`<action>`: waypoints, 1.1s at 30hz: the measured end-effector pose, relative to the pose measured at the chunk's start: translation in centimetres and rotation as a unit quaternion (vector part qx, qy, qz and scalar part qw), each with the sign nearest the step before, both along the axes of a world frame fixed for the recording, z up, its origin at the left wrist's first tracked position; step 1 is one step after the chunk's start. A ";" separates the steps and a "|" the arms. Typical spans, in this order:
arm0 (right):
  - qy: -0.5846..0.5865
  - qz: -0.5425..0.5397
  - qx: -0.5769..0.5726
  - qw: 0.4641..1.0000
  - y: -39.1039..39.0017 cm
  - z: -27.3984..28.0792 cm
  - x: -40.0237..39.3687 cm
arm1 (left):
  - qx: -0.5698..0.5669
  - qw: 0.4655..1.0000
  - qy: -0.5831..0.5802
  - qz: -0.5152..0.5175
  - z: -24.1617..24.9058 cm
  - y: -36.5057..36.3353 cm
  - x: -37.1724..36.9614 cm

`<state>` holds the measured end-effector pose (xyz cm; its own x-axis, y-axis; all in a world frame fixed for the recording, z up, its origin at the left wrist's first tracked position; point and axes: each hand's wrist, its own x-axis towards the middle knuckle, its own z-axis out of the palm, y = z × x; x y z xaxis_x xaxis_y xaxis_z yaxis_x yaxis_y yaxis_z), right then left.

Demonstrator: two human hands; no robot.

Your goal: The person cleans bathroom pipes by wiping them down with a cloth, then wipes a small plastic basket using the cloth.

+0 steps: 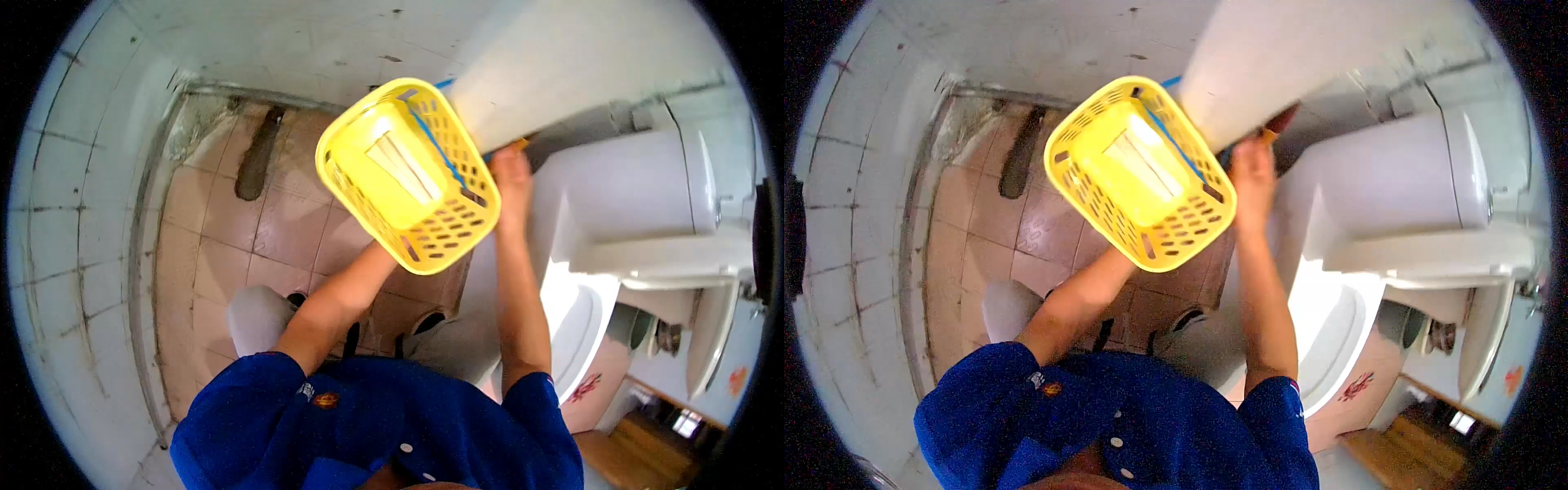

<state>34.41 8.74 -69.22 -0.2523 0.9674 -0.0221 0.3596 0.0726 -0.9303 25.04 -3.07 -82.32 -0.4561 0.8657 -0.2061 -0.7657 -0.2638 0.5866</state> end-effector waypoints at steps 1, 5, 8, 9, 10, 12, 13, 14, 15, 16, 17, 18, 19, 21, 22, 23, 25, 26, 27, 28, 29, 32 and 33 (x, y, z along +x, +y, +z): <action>0.108 0.030 -0.208 0.972 -1.4 -1.3 0.8 | 0.009 1.000 -0.013 -0.012 0.1 -0.3 -0.1; 0.188 0.057 -0.394 0.898 -4.3 -4.7 2.5 | 0.034 0.996 -0.044 -0.064 0.7 -1.6 -0.7; 0.040 0.103 -0.276 0.955 -3.6 -5.8 2.6 | 0.047 0.992 -0.064 -0.098 1.0 -2.3 -1.0; 0.062 0.074 -0.263 0.960 -3.2 -7.2 2.8 | 0.051 0.991 -0.066 -0.106 1.2 -2.5 -1.5; 0.083 0.046 -0.251 0.963 -3.1 -7.4 2.6 | 0.055 0.990 -0.071 -0.113 1.2 -2.6 -1.9; 0.073 -0.027 -0.189 0.979 -1.9 -6.0 1.9 | 0.062 0.987 -0.080 -0.121 1.3 -3.0 -2.9; 0.149 -0.079 -0.123 0.978 -1.4 -4.7 1.2 | 0.064 0.987 -0.087 -0.123 1.3 -3.3 -3.4; 0.228 -0.121 -0.020 0.966 -0.9 -2.9 0.5 | 0.067 0.986 -0.090 -0.125 1.3 -3.6 -4.0; 0.288 -0.147 -0.011 0.946 0.1 -2.0 0.2 | 0.067 0.986 -0.093 -0.123 1.3 -4.0 -4.5; 0.328 -0.143 0.018 0.934 0.4 0.1 0.0 | 0.069 0.986 -0.098 -0.120 1.2 -4.4 -5.0; 0.353 -0.126 0.036 0.926 0.5 1.2 -0.5 | 0.070 0.985 -0.106 -0.117 0.9 -4.9 -5.4; 0.378 -0.108 0.055 0.918 0.4 1.7 -1.0 | 0.070 0.985 -0.110 -0.117 0.7 -5.4 -5.7; 0.347 -0.088 0.052 0.932 -0.1 1.5 -1.6 | 0.072 0.984 -0.117 -0.118 0.3 -6.0 -5.9; 0.284 -0.047 0.009 0.958 -0.2 -2.3 -2.2 | 0.082 0.981 -0.127 -0.122 -0.8 -7.1 -6.3; 0.217 -0.053 -0.087 0.971 -1.4 -2.2 -1.6 | 0.090 0.979 -0.131 -0.125 -1.3 -7.7 -6.6; 0.260 -0.052 -0.196 0.944 -1.8 -4.5 -1.5 | 0.095 0.979 -0.135 -0.124 -1.5 -8.2 -6.9; 0.299 -0.048 -0.303 0.904 -2.4 -6.6 -1.0 | 0.083 0.980 -0.147 -0.105 -0.9 -9.5 -7.7; 0.323 -0.044 -0.360 0.874 -2.5 -5.9 -0.7 | 0.053 0.983 -0.157 -0.079 0.6 -10.0 -8.1; 0.344 -0.037 -0.416 0.841 -2.5 -5.0 -0.7 | -0.010 0.986 -0.165 -0.028 3.4 -9.8 -8.1; 0.341 -0.033 -0.420 0.840 -2.6 -4.2 -0.7 | -0.012 0.986 -0.166 -0.021 5.4 -10.0 -8.5; 0.372 -0.071 -0.395 0.837 -2.4 -3.2 -0.9 | -0.007 0.996 -0.089 -0.001 7.1 -10.0 -9.1; 0.406 -0.107 -0.347 0.839 -2.2 -3.3 -1.0 | 0.016 0.999 0.004 0.036 12.9 -10.1 -8.8; 0.399 -0.080 -0.323 0.854 -2.5 -2.7 -1.0 | 0.034 0.998 0.018 0.050 13.8 -10.4 -8.5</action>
<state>33.41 6.22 -71.92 -0.3025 0.8421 -0.4465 -0.4513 -0.5391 -0.7111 16.57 -13.50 -68.47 -0.5466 0.8272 -0.1303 -0.7126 -0.3778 0.5911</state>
